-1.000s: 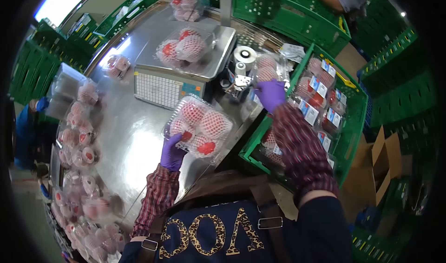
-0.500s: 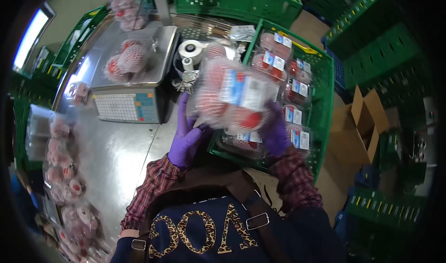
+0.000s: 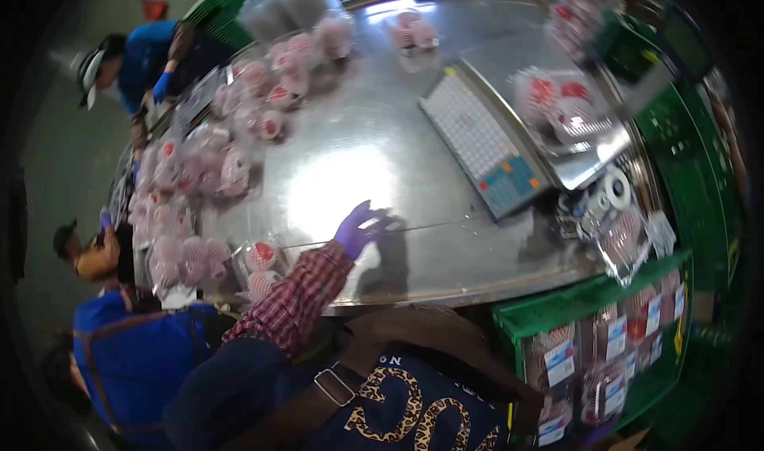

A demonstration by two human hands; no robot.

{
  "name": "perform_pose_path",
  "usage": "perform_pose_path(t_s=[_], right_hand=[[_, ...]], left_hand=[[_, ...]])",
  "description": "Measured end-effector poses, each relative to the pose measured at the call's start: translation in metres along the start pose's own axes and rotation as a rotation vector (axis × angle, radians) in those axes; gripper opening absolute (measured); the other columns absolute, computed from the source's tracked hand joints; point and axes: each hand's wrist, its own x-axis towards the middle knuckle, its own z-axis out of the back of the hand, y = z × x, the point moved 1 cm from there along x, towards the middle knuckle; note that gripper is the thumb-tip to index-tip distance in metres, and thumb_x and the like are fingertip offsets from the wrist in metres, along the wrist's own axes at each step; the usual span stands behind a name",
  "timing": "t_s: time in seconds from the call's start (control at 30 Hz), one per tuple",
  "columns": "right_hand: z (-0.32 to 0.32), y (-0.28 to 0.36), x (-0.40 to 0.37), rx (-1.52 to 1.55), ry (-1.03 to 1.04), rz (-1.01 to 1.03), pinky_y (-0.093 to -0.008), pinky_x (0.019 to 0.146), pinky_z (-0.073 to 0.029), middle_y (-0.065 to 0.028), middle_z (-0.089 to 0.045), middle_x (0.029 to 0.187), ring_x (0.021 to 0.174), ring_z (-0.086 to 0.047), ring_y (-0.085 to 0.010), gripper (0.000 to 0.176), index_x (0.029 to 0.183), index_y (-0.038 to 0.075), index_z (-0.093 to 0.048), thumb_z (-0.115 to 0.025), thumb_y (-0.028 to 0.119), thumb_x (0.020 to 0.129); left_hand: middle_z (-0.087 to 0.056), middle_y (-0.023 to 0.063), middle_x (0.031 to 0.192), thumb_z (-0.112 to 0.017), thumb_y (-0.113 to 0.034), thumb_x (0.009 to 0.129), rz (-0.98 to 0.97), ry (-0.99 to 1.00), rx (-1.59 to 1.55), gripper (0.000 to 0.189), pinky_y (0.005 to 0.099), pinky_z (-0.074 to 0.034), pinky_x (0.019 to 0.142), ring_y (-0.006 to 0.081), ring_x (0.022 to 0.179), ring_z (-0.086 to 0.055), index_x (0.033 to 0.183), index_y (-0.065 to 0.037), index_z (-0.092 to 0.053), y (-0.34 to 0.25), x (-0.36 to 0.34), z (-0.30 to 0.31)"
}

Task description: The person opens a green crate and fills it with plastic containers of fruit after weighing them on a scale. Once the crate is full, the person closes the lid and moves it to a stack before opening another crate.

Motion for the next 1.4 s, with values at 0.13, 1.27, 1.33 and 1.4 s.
perform_pose_path(t_s=[0.13,1.27,1.33,1.4], right_hand=[[-0.040,-0.068,0.046,-0.062,-0.136,-0.170,-0.0329,0.085,-0.042,-0.0203,-0.039,0.128,0.102,-0.051,-0.0272,0.048,0.118,-0.006,-0.044,-0.058,0.023,0.082],[-0.140,0.408,0.360,2.079,0.947,-0.721,-0.0364,0.077,-0.048,-0.0136,-0.059,0.090,0.085,-0.058,-0.0252,0.020,0.097,-0.001,-0.052,-0.046,0.015,0.086],[-0.136,0.393,0.313,2.087,0.871,-0.497,-0.0365,0.081,-0.047,-0.0119,-0.055,0.094,0.088,-0.056,-0.0250,0.017,0.095,0.000,-0.048,-0.046,0.013,0.085],[-0.096,0.383,0.274,2.261,0.822,-0.701,-0.0365,0.082,-0.047,-0.0087,-0.053,0.091,0.083,-0.055,-0.0221,0.009,0.087,0.003,-0.047,-0.049,0.008,0.080]], left_hand=[[-0.050,0.0169,0.100,-0.050,-0.009,0.083,-0.190,-0.523,-0.456,0.031,0.0386,-0.052,0.072,0.0323,0.093,-0.054,0.112,-0.003,-0.042,-0.045,0.011,0.139],[-0.057,0.0028,0.066,-0.061,-0.003,0.060,-0.906,-0.471,1.327,0.030,0.0252,-0.045,0.059,0.0095,0.061,-0.053,0.090,-0.001,-0.063,-0.217,-0.058,0.094],[-0.056,0.0000,0.067,-0.061,-0.005,0.063,-0.936,-0.317,1.438,0.028,0.0227,-0.043,0.057,0.0064,0.061,-0.050,0.091,0.000,-0.063,-0.243,-0.056,0.001],[-0.054,0.0014,0.067,-0.061,-0.005,0.068,-1.182,-0.135,1.273,0.026,0.0227,-0.043,0.057,0.0066,0.060,-0.049,0.093,0.001,-0.062,-0.250,-0.040,-0.072]])
